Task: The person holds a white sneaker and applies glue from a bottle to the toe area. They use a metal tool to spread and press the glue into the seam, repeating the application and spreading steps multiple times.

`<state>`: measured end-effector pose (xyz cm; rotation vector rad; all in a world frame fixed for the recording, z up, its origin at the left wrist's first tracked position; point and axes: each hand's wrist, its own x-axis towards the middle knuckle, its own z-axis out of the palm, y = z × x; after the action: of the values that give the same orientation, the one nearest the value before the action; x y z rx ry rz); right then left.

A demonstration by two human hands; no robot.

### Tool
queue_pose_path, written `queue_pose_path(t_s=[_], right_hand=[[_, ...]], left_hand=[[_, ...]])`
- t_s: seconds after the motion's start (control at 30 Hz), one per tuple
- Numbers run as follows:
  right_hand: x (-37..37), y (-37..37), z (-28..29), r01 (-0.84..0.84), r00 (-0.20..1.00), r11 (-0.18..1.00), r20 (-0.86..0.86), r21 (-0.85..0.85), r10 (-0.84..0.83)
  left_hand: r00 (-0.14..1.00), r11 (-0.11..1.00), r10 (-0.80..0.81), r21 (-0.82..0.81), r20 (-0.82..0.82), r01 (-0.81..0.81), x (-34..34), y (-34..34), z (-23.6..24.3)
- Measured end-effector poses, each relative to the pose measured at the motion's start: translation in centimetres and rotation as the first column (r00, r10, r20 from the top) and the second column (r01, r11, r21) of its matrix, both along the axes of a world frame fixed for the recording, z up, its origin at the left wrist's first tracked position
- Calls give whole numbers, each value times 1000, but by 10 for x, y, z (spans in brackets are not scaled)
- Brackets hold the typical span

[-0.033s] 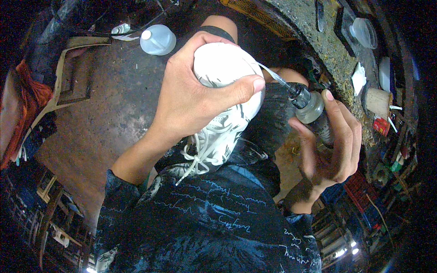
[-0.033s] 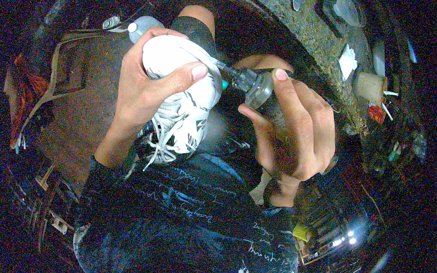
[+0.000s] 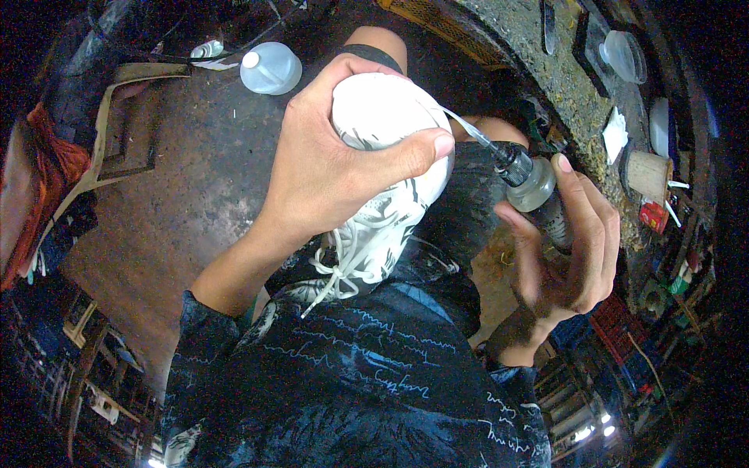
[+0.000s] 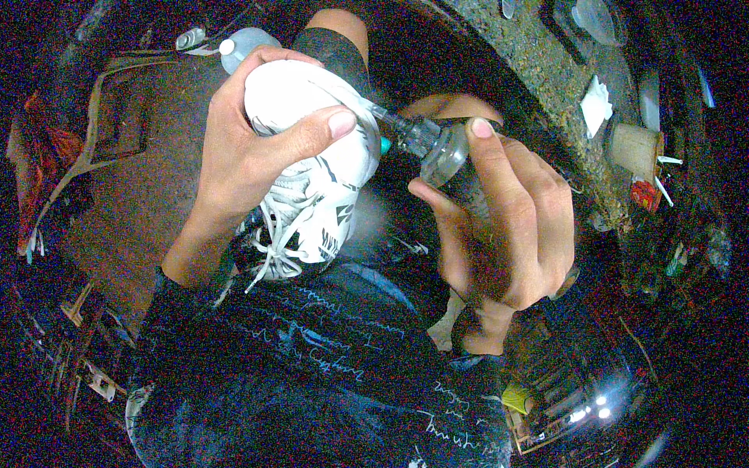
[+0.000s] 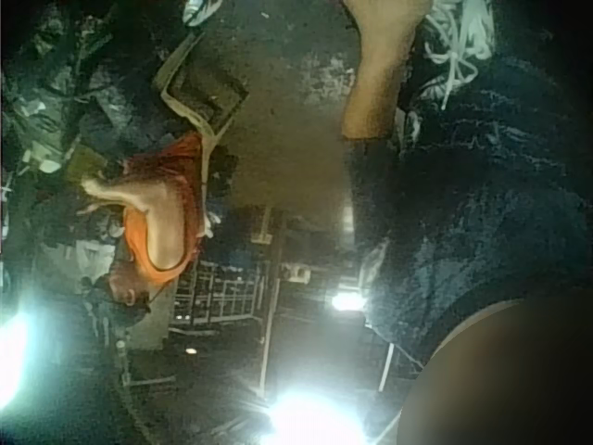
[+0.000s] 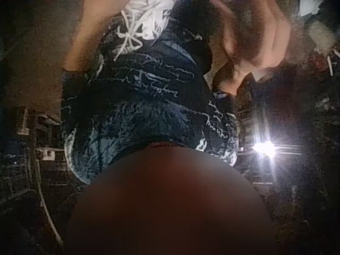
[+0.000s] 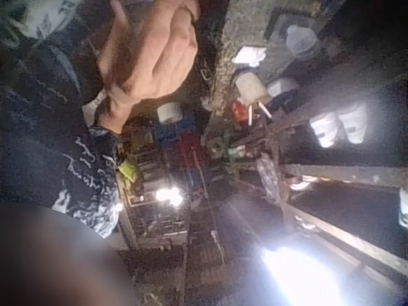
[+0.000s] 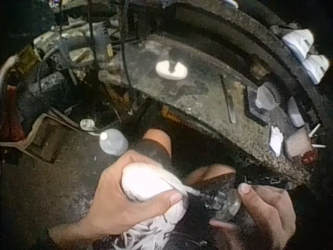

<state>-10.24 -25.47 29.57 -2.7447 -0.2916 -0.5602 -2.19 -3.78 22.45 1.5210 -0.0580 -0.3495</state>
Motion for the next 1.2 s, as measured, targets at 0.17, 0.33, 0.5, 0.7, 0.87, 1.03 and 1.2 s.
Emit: queue_pose_path(t_s=[0.17,0.33,0.5,0.7,0.87,1.03,1.2], right_hand=[[0,-1,-1,-5,1000,1000,2,-3,5],[0,-2,0,-4,1000,1000,-5,0,4],[-1,-2,0,-7,1000,1000,-5,2,7],[-2,-1,0,11,1000,1000,-5,-19,-11],[4,-2,-2,-29,998,999,60,-43,32],[7,-3,-2,-45,997,997,66,-56,48],[5,-4,-3,-33,997,998,63,-48,36]], left_hand=[[1000,1000,-3,-2,-9,3,0,0,1],[1000,1000,2,-1,-4,-2,0,0,0],[1000,1000,8,-11,-16,-8,-2,-1,-1],[1000,1000,5,-1,-13,-5,-1,-1,-1],[1000,1000,-5,3,-11,5,0,-1,1],[1000,1000,6,-5,-12,-6,0,-2,1],[1000,1000,-3,28,15,3,1,0,0]])
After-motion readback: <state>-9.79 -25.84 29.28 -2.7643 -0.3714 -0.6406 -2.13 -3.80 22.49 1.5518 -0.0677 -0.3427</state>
